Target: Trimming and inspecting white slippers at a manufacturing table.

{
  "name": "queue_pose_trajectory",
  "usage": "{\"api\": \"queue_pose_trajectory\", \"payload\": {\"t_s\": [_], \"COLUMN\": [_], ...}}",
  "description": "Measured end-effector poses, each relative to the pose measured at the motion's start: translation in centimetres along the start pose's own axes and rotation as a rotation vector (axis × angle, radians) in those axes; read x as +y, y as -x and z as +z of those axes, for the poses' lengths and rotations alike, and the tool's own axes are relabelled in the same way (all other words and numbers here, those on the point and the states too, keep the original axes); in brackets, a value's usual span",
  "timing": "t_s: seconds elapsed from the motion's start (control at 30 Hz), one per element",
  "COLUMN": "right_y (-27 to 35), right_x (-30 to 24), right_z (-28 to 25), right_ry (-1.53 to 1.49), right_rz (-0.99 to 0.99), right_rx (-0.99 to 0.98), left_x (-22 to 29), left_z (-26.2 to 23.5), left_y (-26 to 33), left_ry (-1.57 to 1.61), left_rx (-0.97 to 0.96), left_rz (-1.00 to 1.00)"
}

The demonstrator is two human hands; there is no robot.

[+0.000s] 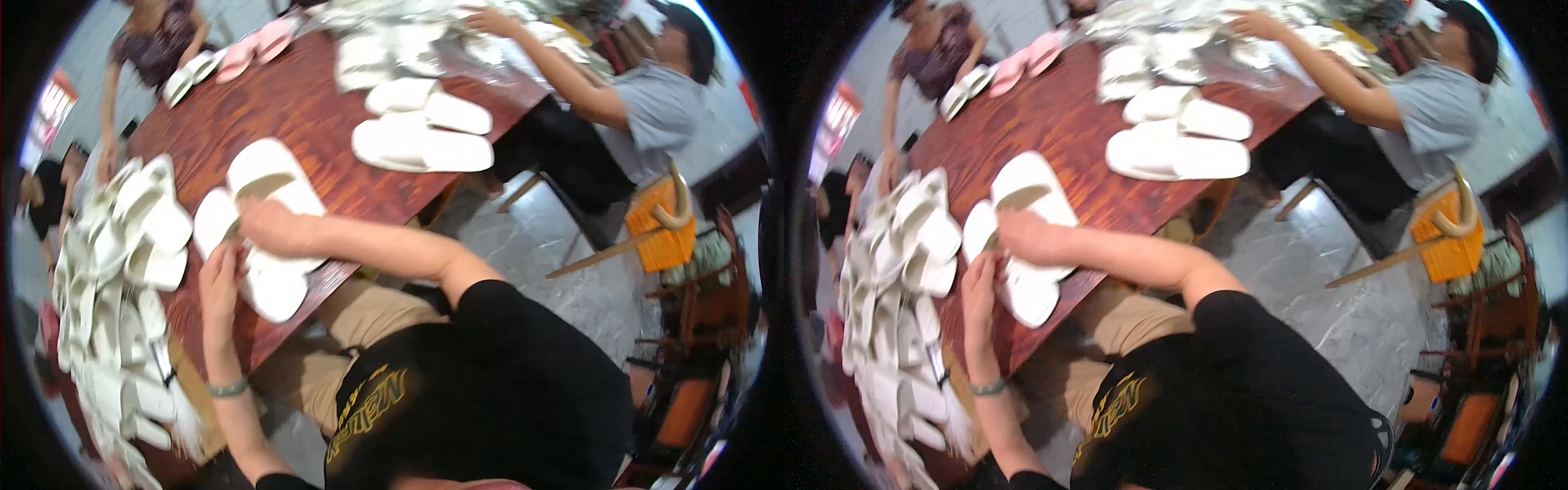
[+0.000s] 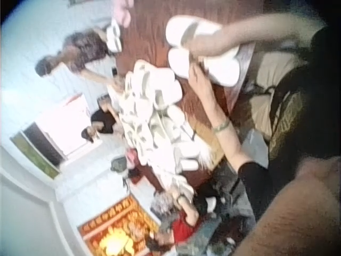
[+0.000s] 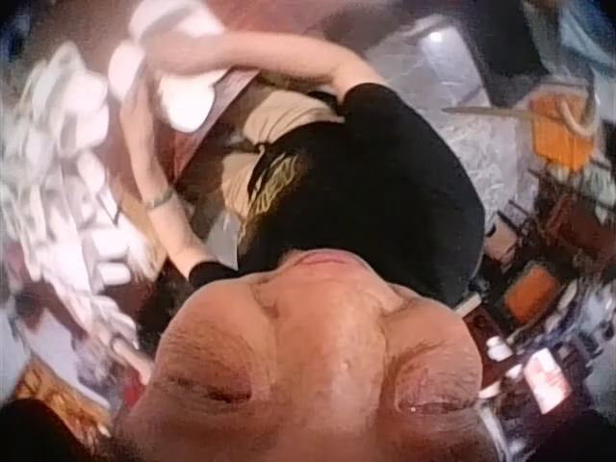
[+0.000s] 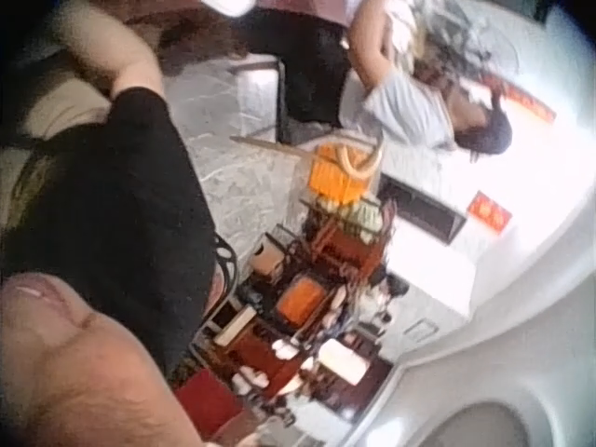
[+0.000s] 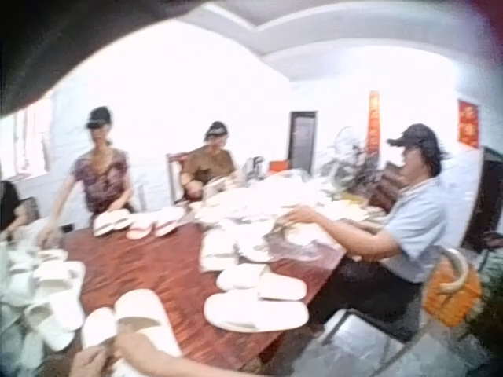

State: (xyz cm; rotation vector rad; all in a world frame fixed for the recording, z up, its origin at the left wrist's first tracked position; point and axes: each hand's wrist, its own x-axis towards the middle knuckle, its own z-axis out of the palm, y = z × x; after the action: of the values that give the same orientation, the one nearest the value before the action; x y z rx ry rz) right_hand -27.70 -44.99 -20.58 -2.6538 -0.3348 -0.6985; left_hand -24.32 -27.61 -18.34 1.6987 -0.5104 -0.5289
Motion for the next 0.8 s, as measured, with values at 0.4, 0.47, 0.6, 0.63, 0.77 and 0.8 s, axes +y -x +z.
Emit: {"api": "queue_pose_trajectory", "payload": {"t_s": [0.4, 0.47, 0.6, 0.63, 0.77, 0.8], "right_y": [3.3, 4.6, 5.6, 5.9, 4.5, 3.4], "right_x": [-10.1, -10.5, -7.9, -7.2, -5.6, -5.8], "right_z": [-4.5, -4.0, -8.0, -8.1, -10.7, -11.4], "right_ry": [-2.052, -2.160, -1.532, -1.349, -0.942, -0.717], "right_rz": [0.483, 0.629, 0.564, 0.393, -0.264, -0.243], "right_rx": [-0.101, -0.200, -0.812, -0.793, -0.861, -0.867], "left_x": [6.7, 9.1, 6.8, 5.3, 2.7, 2.4], "left_z": [4.0, 4.2, 1.1, 0.3, -1.0, -1.1], "left_y": [7.8, 8.8, 8.3, 7.7, 7.6, 7.5], "left_ry": [-0.056, 0.103, 0.234, 0.296, 0.279, 0.276], "left_rx": [0.194, 0.058, -0.130, -0.190, -0.186, -0.166], "left_rz": [0.416, 0.295, -0.036, -0.091, -0.169, -0.179]}}
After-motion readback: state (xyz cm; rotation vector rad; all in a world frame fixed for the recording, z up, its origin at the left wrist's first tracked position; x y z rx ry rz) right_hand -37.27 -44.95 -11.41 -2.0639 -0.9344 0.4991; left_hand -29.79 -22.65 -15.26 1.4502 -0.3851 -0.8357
